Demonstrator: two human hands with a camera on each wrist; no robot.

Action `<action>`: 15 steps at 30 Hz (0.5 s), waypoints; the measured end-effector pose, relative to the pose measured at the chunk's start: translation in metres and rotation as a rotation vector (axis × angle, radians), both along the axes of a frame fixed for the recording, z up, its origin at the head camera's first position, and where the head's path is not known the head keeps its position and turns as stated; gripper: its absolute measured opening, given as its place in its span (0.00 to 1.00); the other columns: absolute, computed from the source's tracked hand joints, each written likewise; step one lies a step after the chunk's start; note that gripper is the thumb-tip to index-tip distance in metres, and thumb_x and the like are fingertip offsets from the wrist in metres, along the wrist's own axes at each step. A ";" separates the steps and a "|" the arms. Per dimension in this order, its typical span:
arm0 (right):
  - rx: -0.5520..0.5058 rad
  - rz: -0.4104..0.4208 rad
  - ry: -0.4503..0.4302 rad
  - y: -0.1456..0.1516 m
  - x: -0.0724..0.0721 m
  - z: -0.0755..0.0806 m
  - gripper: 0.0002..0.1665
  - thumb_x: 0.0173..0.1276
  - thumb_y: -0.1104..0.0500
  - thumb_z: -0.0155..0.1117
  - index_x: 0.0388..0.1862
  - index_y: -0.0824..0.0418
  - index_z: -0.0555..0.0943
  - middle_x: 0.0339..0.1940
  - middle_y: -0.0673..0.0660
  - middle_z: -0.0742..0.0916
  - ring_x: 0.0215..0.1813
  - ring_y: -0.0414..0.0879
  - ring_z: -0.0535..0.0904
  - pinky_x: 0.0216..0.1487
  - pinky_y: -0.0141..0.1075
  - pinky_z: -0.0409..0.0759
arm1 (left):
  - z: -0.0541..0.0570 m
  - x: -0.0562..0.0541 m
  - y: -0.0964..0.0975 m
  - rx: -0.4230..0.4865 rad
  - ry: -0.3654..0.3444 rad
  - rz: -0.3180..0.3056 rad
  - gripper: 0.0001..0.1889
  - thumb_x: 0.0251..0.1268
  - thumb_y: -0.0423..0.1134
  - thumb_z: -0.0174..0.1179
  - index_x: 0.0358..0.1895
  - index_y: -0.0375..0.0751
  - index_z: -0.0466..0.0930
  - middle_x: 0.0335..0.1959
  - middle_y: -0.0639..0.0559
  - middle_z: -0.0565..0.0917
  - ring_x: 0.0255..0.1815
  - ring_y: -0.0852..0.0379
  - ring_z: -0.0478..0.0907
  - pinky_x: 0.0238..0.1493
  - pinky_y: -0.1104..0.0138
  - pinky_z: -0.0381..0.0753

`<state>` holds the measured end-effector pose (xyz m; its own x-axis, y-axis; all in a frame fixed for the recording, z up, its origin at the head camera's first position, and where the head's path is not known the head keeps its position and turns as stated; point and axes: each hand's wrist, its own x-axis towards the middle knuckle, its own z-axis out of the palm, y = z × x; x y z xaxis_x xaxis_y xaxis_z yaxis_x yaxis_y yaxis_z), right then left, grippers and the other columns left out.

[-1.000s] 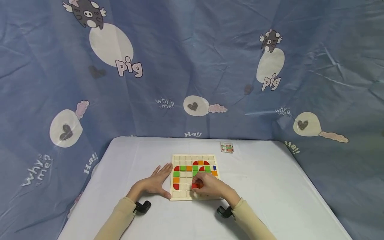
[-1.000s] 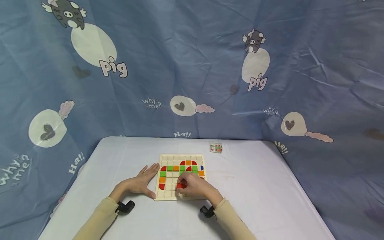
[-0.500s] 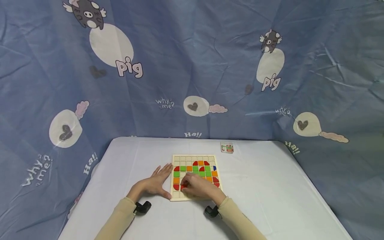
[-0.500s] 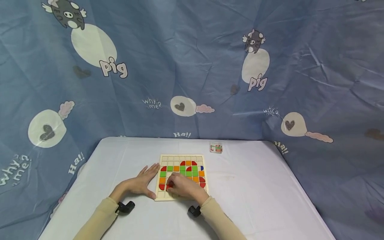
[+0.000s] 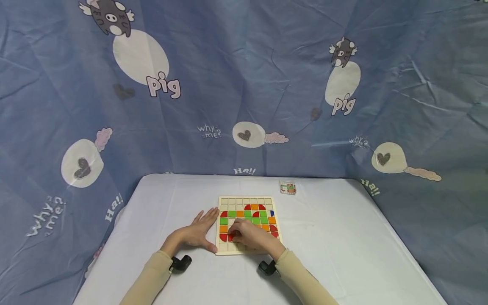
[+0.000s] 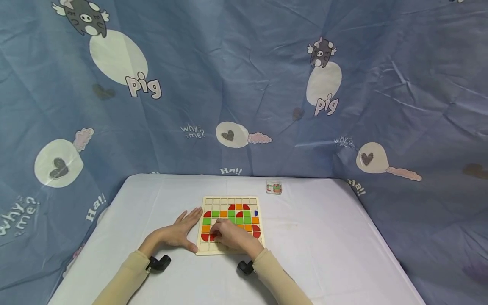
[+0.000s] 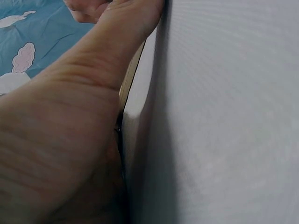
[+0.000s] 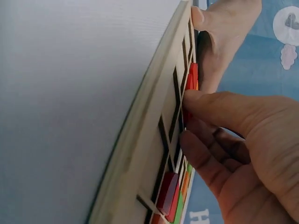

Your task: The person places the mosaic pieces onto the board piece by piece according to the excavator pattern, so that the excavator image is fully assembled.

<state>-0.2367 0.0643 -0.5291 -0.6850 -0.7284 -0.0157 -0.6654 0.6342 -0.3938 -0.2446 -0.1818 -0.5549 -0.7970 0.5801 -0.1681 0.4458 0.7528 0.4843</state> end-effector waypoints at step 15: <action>0.141 -0.166 0.282 -0.016 -0.004 0.001 0.25 0.77 0.45 0.46 0.59 0.59 0.79 0.56 0.56 0.80 0.56 0.48 0.75 0.61 0.43 0.77 | -0.004 -0.002 -0.002 -0.002 0.010 -0.030 0.70 0.40 0.72 0.67 0.77 0.36 0.33 0.80 0.41 0.35 0.80 0.43 0.31 0.77 0.45 0.27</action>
<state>-0.2407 0.0481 -0.5278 -0.7855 -0.6109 0.0989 -0.6188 0.7778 -0.1103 -0.2466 -0.1840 -0.5591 -0.7808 0.6037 -0.1612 0.4732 0.7398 0.4783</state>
